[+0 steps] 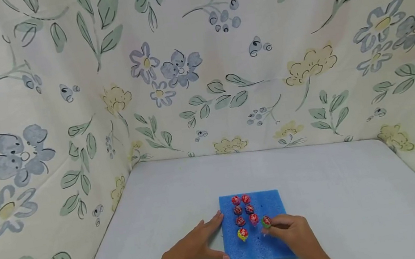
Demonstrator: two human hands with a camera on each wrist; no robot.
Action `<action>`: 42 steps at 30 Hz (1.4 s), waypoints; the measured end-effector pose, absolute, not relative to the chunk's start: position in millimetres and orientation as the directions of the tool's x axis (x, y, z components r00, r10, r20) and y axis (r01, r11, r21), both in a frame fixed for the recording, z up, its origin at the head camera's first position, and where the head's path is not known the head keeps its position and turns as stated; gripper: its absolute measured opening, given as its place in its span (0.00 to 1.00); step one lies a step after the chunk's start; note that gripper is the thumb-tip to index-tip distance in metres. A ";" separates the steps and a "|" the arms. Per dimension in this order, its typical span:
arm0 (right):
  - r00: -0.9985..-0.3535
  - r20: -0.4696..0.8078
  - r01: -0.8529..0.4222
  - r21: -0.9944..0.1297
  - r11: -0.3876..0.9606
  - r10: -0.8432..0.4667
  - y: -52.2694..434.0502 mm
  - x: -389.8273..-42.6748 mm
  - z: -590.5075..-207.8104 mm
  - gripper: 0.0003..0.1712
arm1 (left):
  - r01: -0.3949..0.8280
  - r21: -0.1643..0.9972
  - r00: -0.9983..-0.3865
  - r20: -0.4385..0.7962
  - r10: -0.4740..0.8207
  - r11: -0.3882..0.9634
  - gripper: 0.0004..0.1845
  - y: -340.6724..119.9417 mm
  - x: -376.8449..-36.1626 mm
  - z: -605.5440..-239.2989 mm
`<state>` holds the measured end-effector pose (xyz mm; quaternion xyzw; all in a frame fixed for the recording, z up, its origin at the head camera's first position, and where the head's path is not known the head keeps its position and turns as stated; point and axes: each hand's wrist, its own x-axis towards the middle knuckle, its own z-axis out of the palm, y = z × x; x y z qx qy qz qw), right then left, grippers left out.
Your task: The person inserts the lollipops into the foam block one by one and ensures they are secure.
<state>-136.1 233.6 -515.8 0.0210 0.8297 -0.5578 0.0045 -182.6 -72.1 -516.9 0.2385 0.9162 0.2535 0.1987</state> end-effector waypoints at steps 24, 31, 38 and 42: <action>-0.996 0.009 -0.049 -0.881 0.472 -0.086 219.4 -138.4 -524.1 0.05 | 0.361 0.544 -0.805 -0.229 0.548 0.757 0.61 -71.8 -180.7 -517.1; -0.993 0.014 -0.076 -0.840 0.537 -0.119 217.8 -138.1 -524.9 0.04 | 0.371 0.558 -0.797 -0.219 0.563 0.742 0.62 -71.6 -180.9 -517.0; -0.993 -0.009 -0.065 -0.803 0.592 -0.121 220.8 -137.1 -521.3 0.10 | 0.378 0.558 -0.793 -0.217 0.569 0.739 0.61 -70.0 -180.8 -516.5; -0.984 0.002 -0.108 -0.805 0.584 -0.179 233.7 -136.6 -514.8 0.20 | 0.368 0.566 -0.791 -0.226 0.568 0.738 0.62 -71.0 -181.1 -514.2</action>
